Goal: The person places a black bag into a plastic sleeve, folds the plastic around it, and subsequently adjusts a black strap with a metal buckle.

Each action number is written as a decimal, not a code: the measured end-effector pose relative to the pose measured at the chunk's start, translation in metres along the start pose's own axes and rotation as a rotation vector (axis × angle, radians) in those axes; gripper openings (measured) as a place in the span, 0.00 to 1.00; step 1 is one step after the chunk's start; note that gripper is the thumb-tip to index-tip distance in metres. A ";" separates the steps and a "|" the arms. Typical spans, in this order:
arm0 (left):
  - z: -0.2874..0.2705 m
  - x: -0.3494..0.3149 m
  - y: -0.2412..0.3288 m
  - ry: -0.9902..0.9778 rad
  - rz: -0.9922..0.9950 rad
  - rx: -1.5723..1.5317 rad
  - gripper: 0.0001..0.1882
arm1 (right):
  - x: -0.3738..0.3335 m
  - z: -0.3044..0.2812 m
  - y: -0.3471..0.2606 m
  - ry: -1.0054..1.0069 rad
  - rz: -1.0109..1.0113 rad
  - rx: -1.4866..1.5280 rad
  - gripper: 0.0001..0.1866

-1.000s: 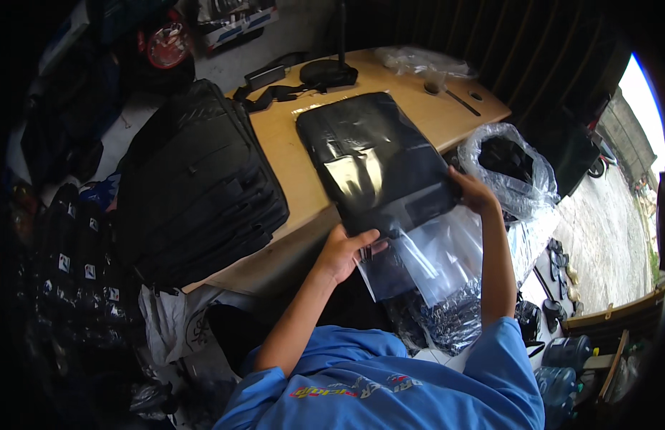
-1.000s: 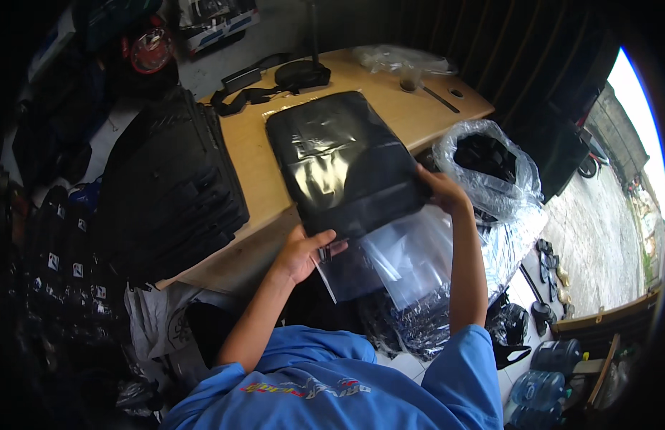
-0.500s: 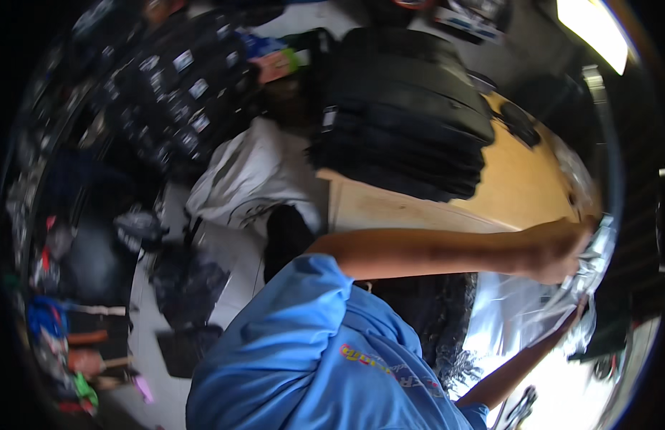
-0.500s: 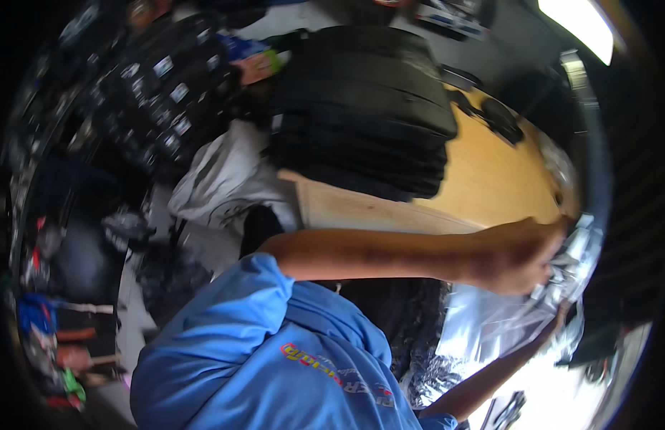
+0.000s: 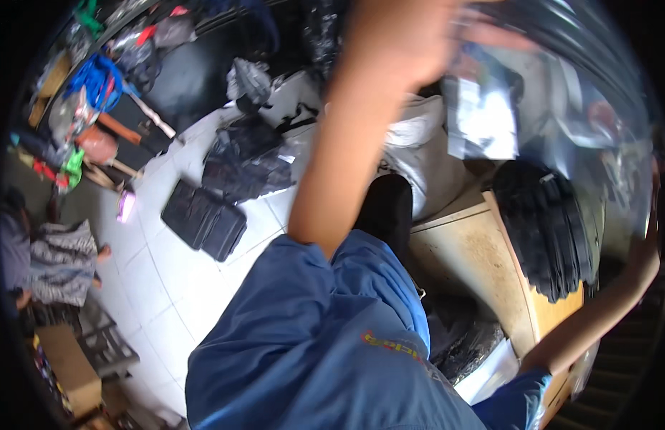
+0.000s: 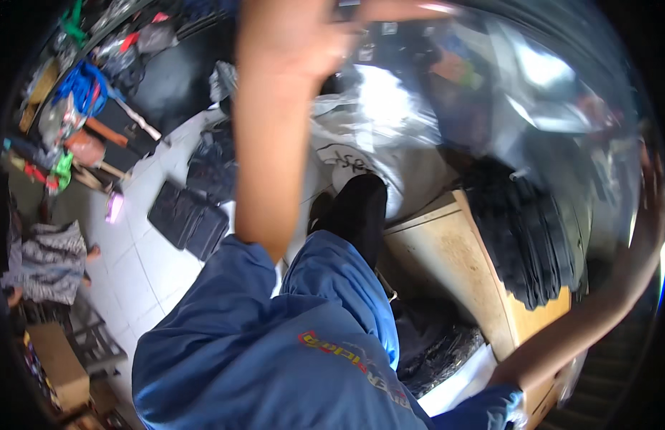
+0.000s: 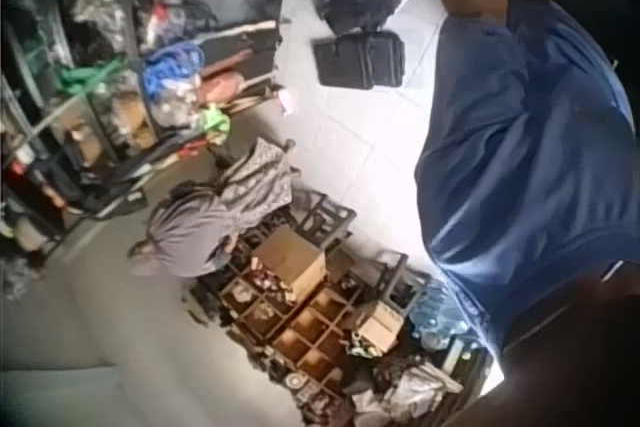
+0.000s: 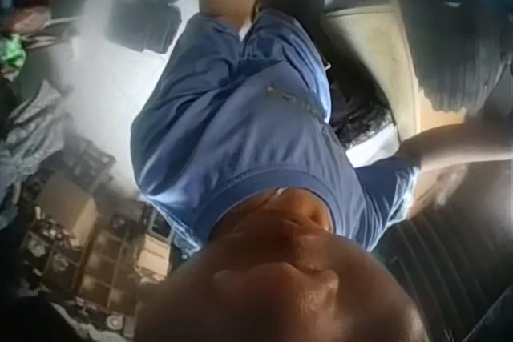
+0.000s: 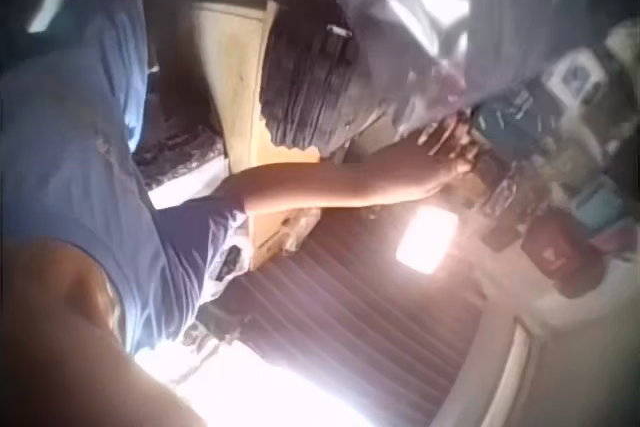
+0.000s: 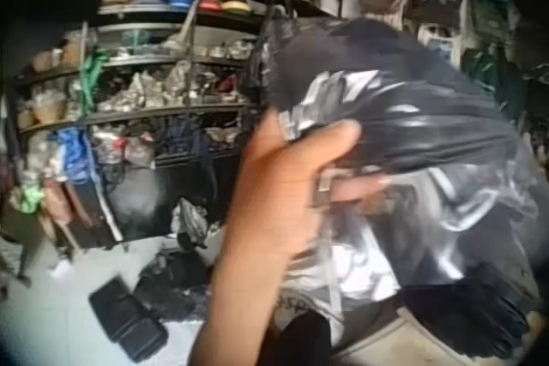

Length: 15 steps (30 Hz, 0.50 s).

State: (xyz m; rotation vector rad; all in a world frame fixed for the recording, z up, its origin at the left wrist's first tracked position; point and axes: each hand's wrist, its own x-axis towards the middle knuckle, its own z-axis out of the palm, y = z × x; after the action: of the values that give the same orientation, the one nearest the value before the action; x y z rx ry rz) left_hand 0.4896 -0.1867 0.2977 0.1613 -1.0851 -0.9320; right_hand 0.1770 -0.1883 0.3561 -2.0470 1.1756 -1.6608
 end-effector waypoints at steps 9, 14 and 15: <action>-0.273 -0.157 0.020 0.851 -0.172 0.317 0.21 | -0.055 0.110 0.075 -0.091 0.190 0.154 0.24; -0.412 -0.291 0.015 1.003 -0.329 0.316 0.20 | -0.075 0.072 0.089 0.062 0.209 -0.026 0.23; -0.428 -0.308 0.008 1.116 -0.340 0.393 0.19 | -0.080 0.060 0.092 0.054 0.191 -0.037 0.23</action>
State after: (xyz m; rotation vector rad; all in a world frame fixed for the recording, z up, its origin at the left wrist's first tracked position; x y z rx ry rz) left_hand 0.7973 -0.0953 -0.1208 1.0786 -0.1703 -0.7276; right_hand 0.1904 -0.2072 0.2226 -1.8553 1.3823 -1.6223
